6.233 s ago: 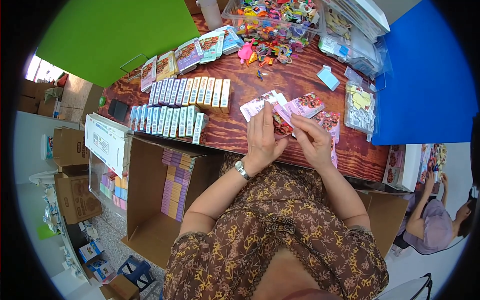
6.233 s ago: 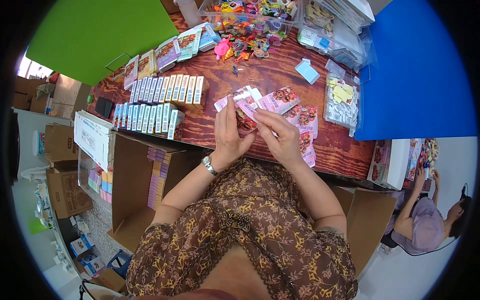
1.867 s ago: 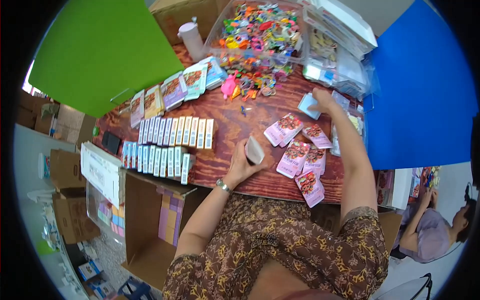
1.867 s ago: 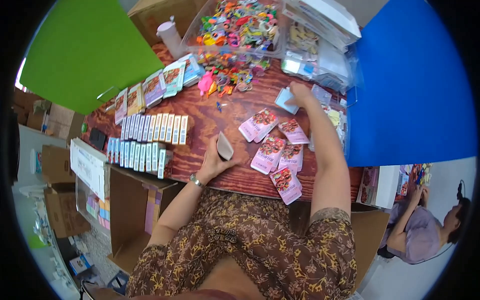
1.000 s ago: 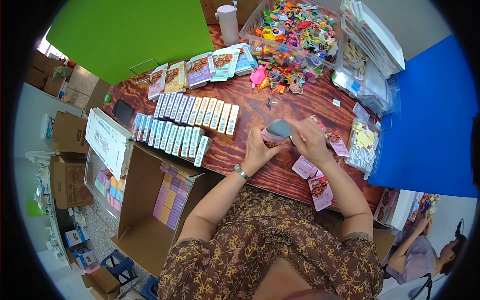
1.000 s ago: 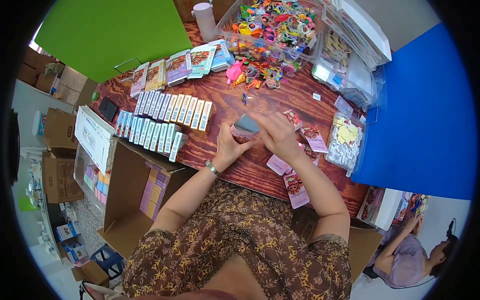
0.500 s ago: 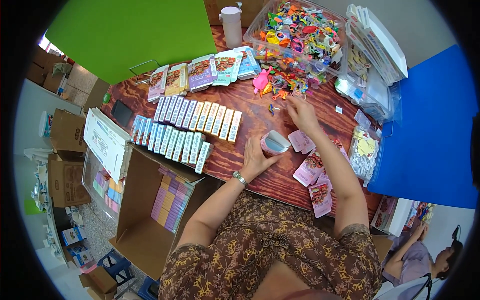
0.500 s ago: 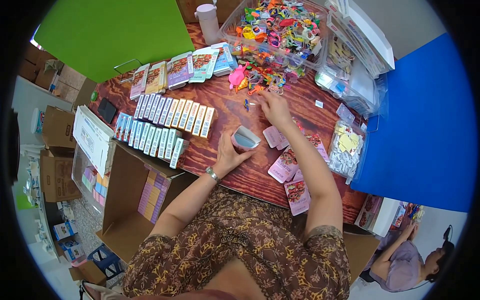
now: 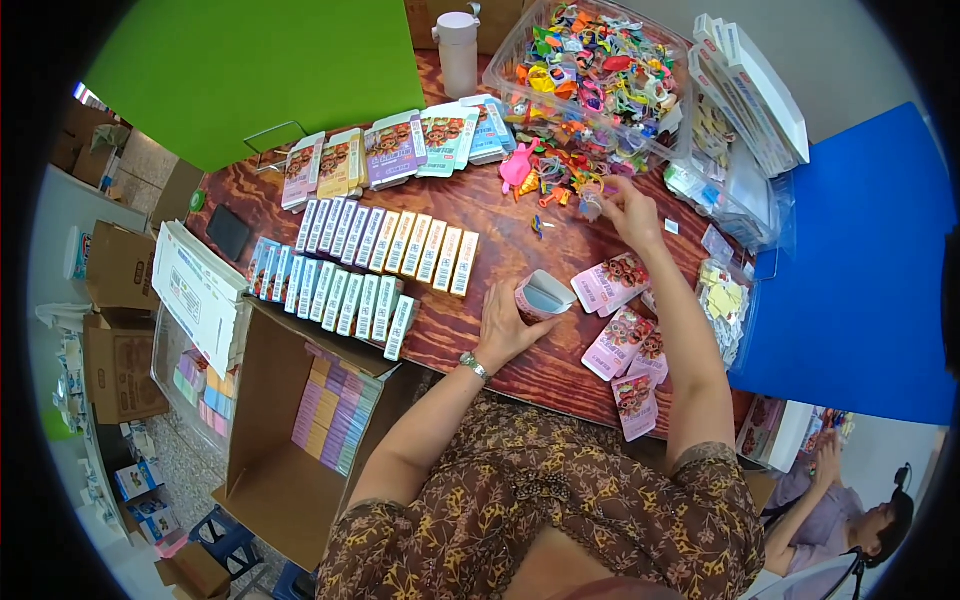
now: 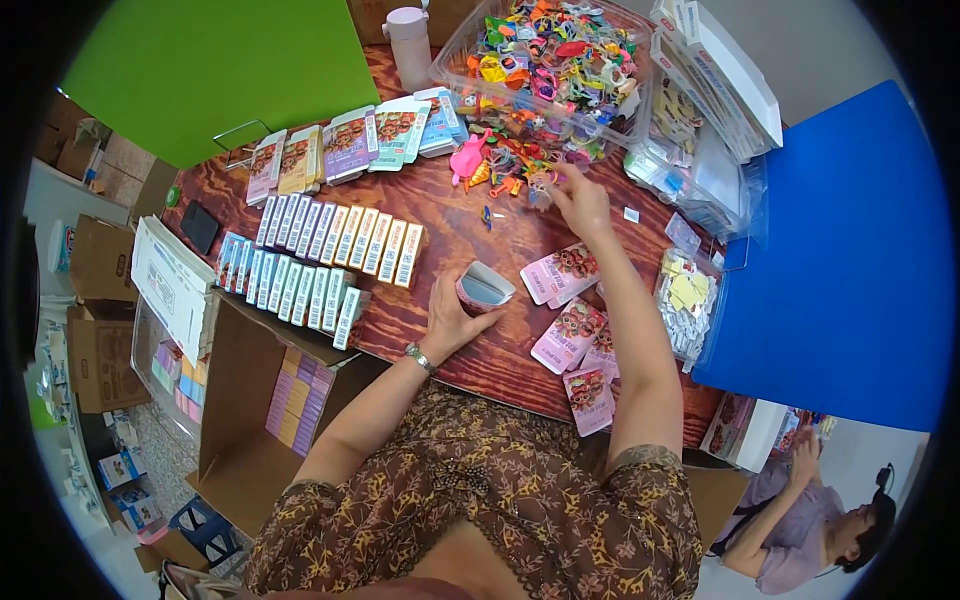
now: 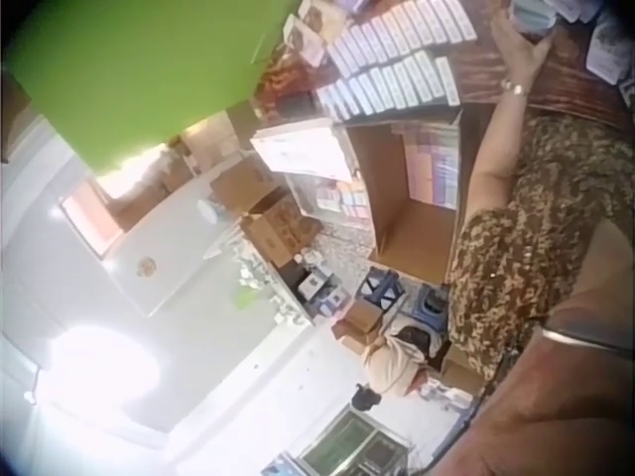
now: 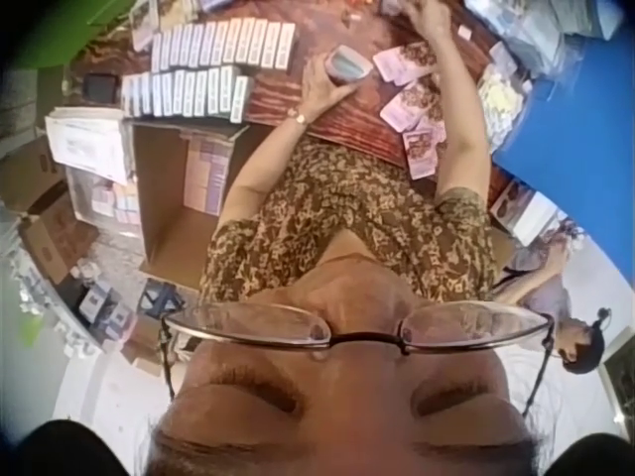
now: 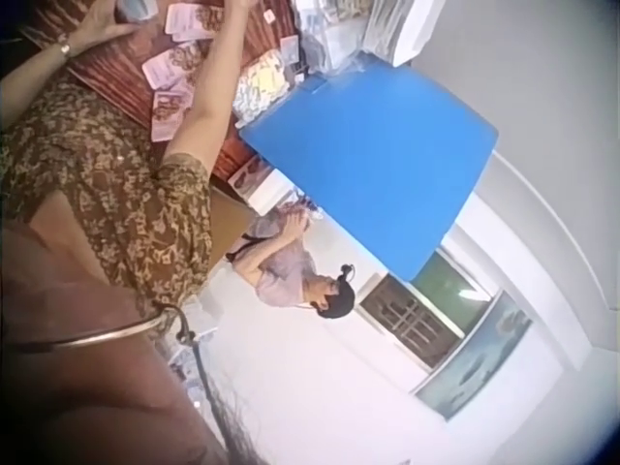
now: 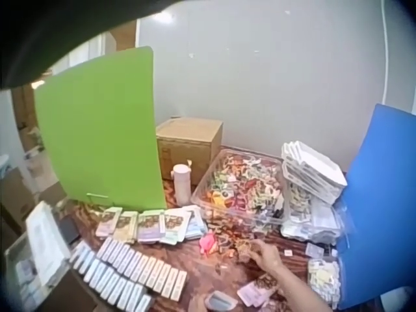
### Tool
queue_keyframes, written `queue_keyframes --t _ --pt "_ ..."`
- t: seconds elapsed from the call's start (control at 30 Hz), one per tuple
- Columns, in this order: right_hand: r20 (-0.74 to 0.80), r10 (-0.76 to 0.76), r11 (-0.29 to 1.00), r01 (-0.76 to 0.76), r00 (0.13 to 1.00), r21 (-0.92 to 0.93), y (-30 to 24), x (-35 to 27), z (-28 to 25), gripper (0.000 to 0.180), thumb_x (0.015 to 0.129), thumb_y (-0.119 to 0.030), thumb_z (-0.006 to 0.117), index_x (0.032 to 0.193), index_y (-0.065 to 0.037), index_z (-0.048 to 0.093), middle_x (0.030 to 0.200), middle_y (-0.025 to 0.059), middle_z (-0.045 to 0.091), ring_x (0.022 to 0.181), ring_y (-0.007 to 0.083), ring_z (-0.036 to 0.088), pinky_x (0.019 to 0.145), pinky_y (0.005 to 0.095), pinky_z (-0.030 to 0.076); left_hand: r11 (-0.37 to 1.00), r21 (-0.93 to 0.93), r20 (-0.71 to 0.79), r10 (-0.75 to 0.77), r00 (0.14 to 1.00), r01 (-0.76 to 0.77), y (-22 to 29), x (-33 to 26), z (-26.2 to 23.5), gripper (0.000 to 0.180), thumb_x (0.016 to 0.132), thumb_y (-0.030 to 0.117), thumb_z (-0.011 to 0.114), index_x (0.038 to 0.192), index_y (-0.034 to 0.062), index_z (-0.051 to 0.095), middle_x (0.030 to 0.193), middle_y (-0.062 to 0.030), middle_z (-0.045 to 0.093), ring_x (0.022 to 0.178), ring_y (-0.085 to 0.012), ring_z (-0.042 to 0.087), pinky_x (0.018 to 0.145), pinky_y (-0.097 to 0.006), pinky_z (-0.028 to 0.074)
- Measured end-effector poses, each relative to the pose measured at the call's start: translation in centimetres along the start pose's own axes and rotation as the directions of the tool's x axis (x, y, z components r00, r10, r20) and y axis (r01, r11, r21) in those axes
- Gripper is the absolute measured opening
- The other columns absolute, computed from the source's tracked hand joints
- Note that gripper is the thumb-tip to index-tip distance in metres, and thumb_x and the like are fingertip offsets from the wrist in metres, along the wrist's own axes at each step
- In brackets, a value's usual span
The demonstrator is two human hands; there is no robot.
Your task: Packaging small toy charms into plastic jars and then into pink packets at a workstation.
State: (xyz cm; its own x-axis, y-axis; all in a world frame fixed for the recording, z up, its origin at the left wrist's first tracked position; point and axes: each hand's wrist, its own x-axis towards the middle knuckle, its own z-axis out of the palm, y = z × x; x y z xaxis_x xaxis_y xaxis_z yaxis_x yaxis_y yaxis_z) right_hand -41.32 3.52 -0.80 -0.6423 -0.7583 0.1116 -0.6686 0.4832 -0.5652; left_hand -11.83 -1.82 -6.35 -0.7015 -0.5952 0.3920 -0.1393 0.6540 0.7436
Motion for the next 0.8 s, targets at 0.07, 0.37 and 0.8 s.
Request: queue_keyframes --t 0.07,0.37,0.8 --pt "-0.008 -0.034 0.985 0.034 0.999 0.172 -0.5 -0.4 -1.2 0.022 0.09 -0.015 0.07 0.11 -0.006 0.07 0.087 0.0113 0.074 0.075 0.0173 0.071 0.068 0.0319 0.054 1.0 -0.002 0.003 -0.009 1.0 0.009 0.0 0.1 -0.1 0.083 0.063 0.034 0.092 0.124 0.0019 0.046 0.11 -0.0176 0.056 0.103 -0.0375 0.056 0.091 -0.047 0.044" --pt "0.174 -0.18 0.98 0.191 0.968 -0.046 -1.6 -0.3 -0.6 0.043 0.081 -0.023 0.079 0.12 -0.012 0.068 0.107 0.0114 0.068 0.094 0.0238 0.068 0.081 0.0376 0.056 1.0 0.004 0.008 -0.02 1.0 0.02 -0.2 0.0 0.1 0.085 0.062 0.033 0.094 0.126 0.0015 0.048 0.114 -0.0171 0.057 0.106 -0.0373 0.057 0.092 -0.045 0.046" --pt "0.134 -0.388 0.878 0.41 0.912 -0.249 -2.2 1.1 -1.8 0.02 0.087 -0.013 0.067 0.106 -0.01 0.073 0.094 0.0087 0.067 0.091 0.0266 0.066 0.084 0.0403 0.053 1.0 -0.026 -0.021 0.01 1.0 -0.01 -0.5 -0.2 0.4 0.084 0.064 0.033 0.093 0.128 0.0007 0.05 0.117 -0.0159 0.058 0.109 -0.035 0.057 0.094 -0.045 0.046"
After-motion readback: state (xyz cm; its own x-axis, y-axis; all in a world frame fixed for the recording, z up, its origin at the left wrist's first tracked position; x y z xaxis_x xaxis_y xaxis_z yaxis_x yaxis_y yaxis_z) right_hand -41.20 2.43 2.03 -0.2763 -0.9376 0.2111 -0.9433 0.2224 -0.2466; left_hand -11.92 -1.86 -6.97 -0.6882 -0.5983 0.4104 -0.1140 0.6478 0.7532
